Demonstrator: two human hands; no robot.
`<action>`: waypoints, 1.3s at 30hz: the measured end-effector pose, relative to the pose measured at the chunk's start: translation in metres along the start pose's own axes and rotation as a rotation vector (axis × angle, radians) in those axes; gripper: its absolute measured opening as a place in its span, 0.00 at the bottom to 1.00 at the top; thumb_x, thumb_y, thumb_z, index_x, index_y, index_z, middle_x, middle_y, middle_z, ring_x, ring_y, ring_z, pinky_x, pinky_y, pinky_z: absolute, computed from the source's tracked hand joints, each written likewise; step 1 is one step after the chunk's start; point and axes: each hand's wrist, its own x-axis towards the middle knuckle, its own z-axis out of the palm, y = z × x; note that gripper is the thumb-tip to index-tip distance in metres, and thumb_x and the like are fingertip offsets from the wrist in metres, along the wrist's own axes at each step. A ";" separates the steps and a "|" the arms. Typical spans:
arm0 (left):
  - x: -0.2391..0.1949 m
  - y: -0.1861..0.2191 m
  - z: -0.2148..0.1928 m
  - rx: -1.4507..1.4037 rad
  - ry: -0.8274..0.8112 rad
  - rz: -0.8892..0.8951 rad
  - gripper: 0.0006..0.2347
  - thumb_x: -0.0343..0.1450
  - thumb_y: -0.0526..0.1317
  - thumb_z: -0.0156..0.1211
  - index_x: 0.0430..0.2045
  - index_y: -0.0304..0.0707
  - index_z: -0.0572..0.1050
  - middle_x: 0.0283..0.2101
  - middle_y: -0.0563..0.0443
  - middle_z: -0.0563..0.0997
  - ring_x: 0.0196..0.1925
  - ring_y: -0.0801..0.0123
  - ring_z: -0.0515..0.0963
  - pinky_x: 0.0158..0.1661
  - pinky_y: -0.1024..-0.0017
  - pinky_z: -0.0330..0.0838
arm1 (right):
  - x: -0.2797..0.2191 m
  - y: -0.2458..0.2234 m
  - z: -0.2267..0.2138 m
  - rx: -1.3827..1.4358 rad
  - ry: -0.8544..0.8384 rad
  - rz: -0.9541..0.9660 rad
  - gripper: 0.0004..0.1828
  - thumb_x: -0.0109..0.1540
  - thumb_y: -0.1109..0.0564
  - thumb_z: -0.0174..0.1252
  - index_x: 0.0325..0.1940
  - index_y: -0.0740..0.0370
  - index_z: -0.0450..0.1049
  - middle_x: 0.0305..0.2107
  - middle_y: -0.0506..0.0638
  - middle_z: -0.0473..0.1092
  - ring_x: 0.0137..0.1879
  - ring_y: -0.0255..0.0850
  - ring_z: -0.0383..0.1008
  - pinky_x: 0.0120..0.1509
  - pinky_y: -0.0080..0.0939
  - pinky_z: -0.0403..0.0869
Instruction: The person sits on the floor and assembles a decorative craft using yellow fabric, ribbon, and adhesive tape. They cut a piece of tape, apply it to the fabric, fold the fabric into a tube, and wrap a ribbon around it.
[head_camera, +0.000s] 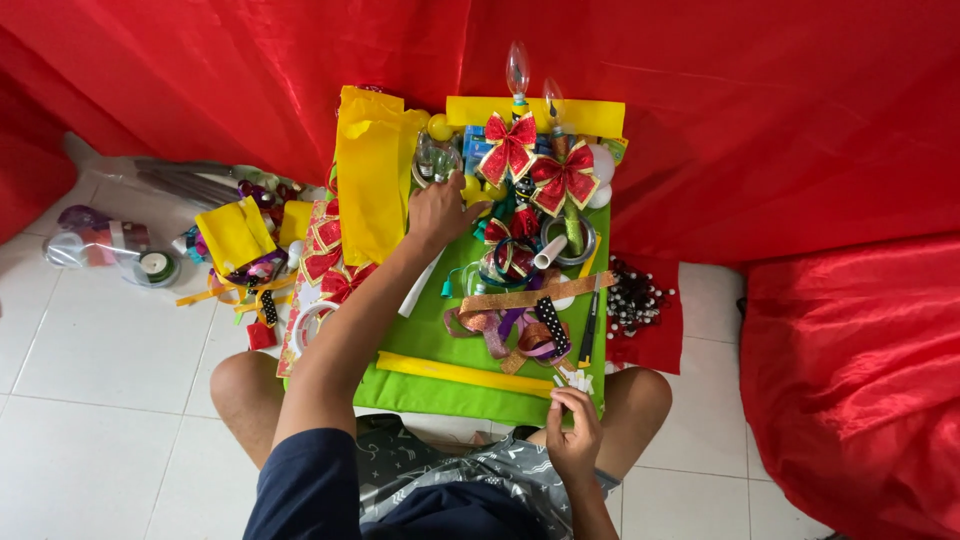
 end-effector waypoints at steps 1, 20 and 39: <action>-0.003 0.002 -0.003 -0.001 0.000 0.001 0.29 0.71 0.69 0.56 0.48 0.41 0.69 0.24 0.49 0.80 0.24 0.57 0.81 0.31 0.55 0.74 | -0.001 0.001 -0.001 -0.001 0.001 0.000 0.07 0.66 0.62 0.55 0.44 0.65 0.77 0.41 0.54 0.76 0.50 0.45 0.78 0.56 0.41 0.78; -0.055 -0.017 -0.021 -0.045 -0.292 -0.025 0.22 0.70 0.41 0.64 0.55 0.34 0.64 0.33 0.39 0.78 0.27 0.55 0.80 0.19 0.62 0.75 | 0.002 -0.005 0.008 0.037 -0.012 -0.071 0.07 0.66 0.64 0.55 0.45 0.66 0.76 0.41 0.55 0.76 0.50 0.46 0.78 0.57 0.41 0.79; -0.123 0.005 -0.114 -0.337 -0.179 0.053 0.15 0.74 0.48 0.59 0.45 0.34 0.72 0.40 0.43 0.80 0.34 0.55 0.81 0.28 0.59 0.78 | -0.006 -0.019 0.008 0.043 -0.051 -0.094 0.06 0.66 0.65 0.55 0.45 0.66 0.76 0.40 0.56 0.76 0.47 0.46 0.79 0.53 0.39 0.81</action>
